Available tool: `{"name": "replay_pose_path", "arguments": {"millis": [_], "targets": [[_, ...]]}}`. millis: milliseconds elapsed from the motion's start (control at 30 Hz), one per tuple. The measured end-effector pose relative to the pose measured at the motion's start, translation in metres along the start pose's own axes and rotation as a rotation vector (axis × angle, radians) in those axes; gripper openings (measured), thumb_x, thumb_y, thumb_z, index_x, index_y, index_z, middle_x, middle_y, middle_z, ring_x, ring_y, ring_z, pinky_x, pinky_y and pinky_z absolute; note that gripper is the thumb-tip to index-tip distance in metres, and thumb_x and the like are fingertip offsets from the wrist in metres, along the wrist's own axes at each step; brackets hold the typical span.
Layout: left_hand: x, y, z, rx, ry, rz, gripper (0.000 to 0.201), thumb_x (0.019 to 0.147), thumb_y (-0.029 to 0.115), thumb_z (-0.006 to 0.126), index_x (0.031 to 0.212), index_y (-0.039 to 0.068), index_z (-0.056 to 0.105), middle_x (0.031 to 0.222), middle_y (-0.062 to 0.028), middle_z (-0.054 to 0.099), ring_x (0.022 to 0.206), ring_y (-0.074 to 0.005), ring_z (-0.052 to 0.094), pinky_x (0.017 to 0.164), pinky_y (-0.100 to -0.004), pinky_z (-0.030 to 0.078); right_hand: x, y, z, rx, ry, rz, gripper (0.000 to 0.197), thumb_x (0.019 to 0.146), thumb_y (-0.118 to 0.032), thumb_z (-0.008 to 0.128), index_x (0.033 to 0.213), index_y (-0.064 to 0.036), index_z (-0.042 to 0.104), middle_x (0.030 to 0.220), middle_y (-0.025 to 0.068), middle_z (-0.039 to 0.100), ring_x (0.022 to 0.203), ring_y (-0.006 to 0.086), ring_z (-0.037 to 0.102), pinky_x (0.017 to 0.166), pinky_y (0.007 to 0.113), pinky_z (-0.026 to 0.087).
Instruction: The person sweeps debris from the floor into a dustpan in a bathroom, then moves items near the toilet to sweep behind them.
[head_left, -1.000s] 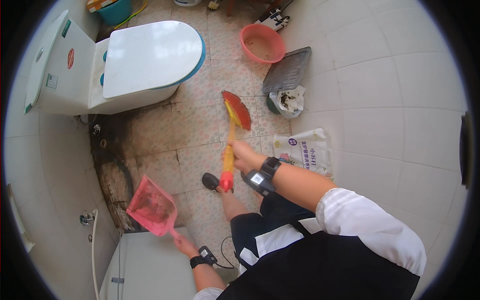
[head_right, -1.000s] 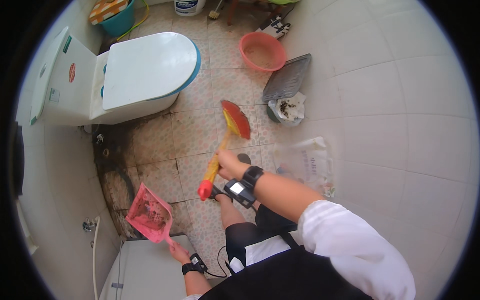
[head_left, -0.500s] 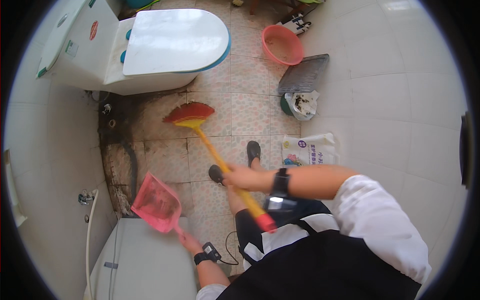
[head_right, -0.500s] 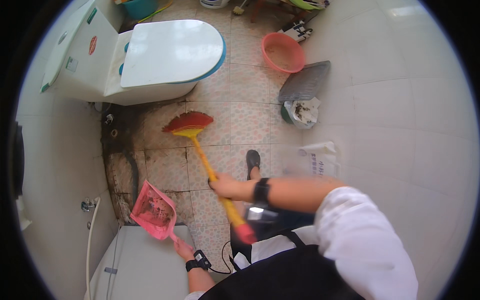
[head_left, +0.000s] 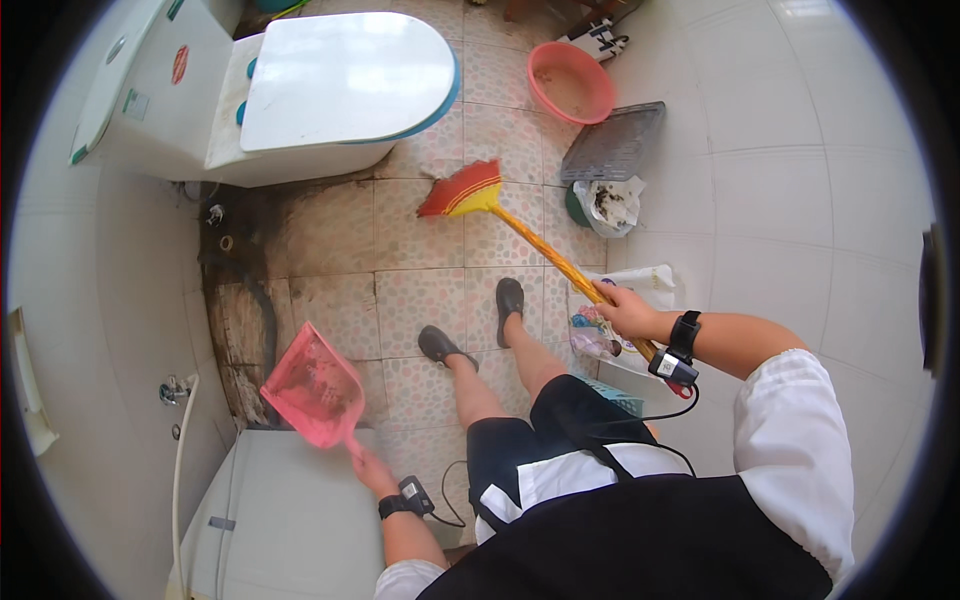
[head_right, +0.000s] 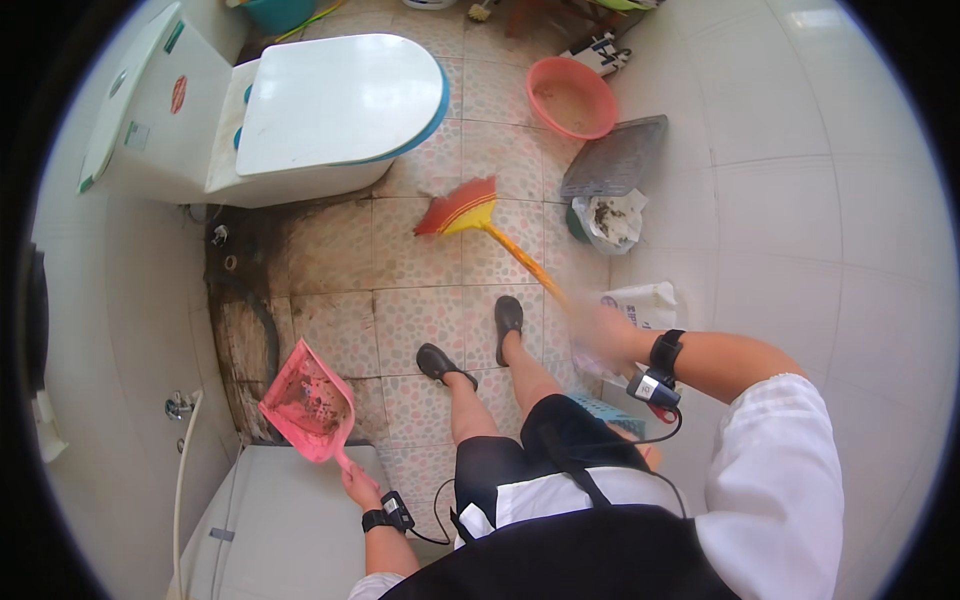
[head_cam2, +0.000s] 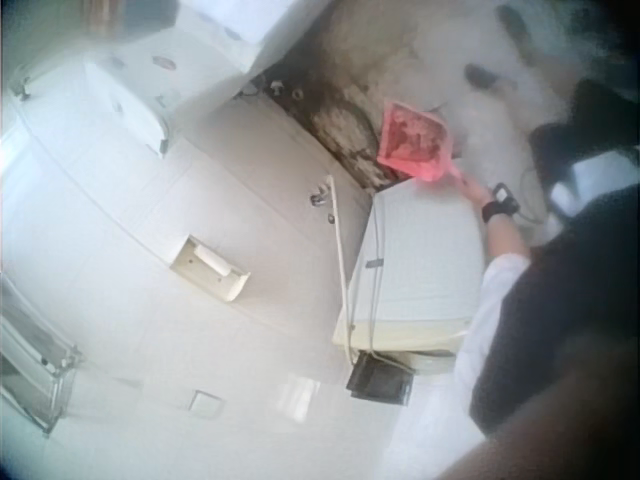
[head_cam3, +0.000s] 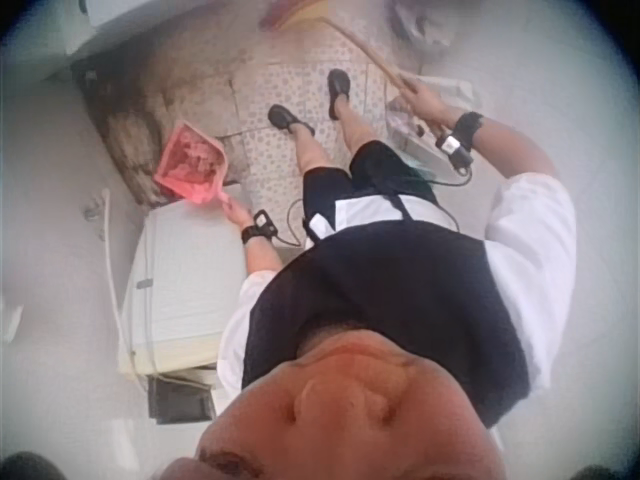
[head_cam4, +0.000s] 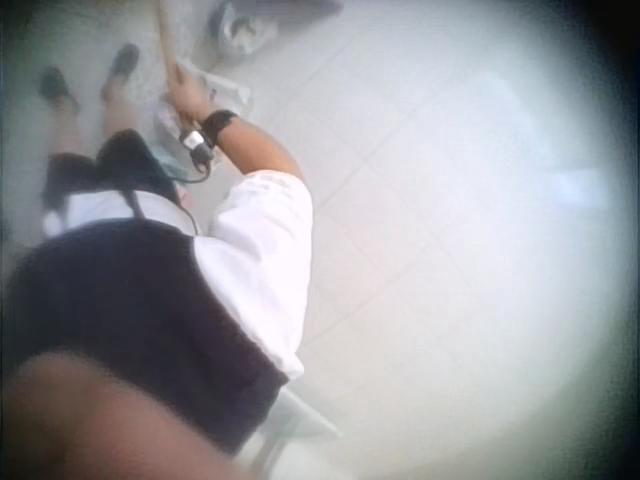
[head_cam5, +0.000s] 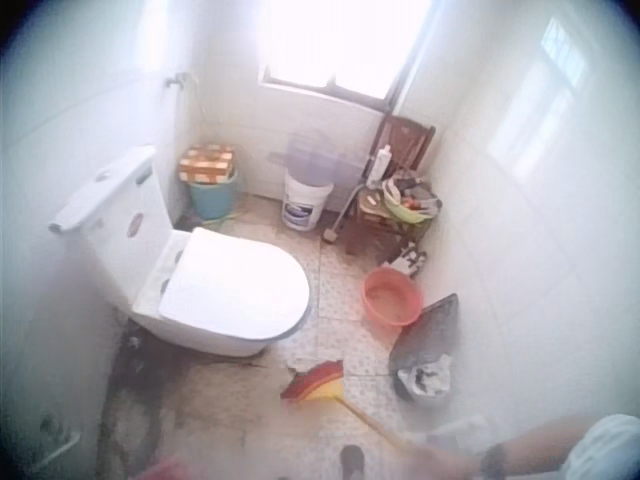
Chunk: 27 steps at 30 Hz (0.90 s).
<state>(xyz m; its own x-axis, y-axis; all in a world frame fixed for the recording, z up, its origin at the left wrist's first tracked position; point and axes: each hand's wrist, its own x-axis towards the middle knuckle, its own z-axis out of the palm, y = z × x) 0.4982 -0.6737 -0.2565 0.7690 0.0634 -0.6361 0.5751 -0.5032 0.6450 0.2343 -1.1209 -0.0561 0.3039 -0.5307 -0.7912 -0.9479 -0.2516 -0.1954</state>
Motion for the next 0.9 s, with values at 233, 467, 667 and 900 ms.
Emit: {"name": "replay_pose_path", "arguments": {"millis": [233, 467, 667, 900], "targets": [[0.011, 0.005, 0.013, 0.064, -0.04, 0.042, 0.023, 0.087, 0.019, 0.053, 0.101, 0.001, 0.057, 0.078, -0.0005, 0.052, 0.067, -0.0085, 0.045, 0.06, -0.0236, 0.037, -0.032, 0.017, 0.004, 0.408, 0.055, 0.062, 0.048, 0.088, -0.014, 0.049, 0.135, -0.0115, 0.037, 0.071, 0.0066, 0.051, 0.055, 0.0153, 0.05, 0.05, 0.03, 0.043], [0.002, 0.02, 0.029, 0.073, -0.04, 0.04, 0.023, 0.087, 0.019, 0.054, 0.102, 0.002, 0.056, 0.079, -0.0006, 0.052, 0.067, -0.0089, 0.045, 0.061, -0.0235, 0.037, -0.02, 0.039, 0.03, 0.425, 0.109, -0.027, 0.052, 0.088, -0.014, 0.048, 0.138, -0.0124, 0.034, 0.064, 0.0034, 0.051, 0.048, 0.0107, 0.048, 0.045, 0.027, 0.042], [0.009, 0.01, 0.021, 0.129, -0.022, 0.065, 0.022, 0.086, 0.019, 0.052, 0.099, 0.002, 0.056, 0.077, -0.0008, 0.052, 0.067, -0.0099, 0.045, 0.061, -0.0251, 0.038, 0.032, 0.056, 0.018, 0.444, 0.04, -0.088, 0.043, 0.088, -0.016, 0.047, 0.13, -0.0074, 0.041, 0.078, 0.0092, 0.053, 0.063, 0.0185, 0.05, 0.058, 0.031, 0.042], [-0.005, 0.028, 0.028, 0.174, -0.046, 0.016, 0.017, 0.086, 0.019, 0.05, 0.09, 0.004, 0.055, 0.074, 0.0005, 0.051, 0.065, -0.0099, 0.045, 0.06, -0.0248, 0.037, 0.017, 0.072, 0.001, 0.772, 0.015, 0.258, 0.027, 0.084, -0.02, 0.053, 0.107, -0.0055, 0.055, 0.086, 0.0163, 0.058, 0.076, 0.0328, 0.056, 0.067, 0.039, 0.045]]}}
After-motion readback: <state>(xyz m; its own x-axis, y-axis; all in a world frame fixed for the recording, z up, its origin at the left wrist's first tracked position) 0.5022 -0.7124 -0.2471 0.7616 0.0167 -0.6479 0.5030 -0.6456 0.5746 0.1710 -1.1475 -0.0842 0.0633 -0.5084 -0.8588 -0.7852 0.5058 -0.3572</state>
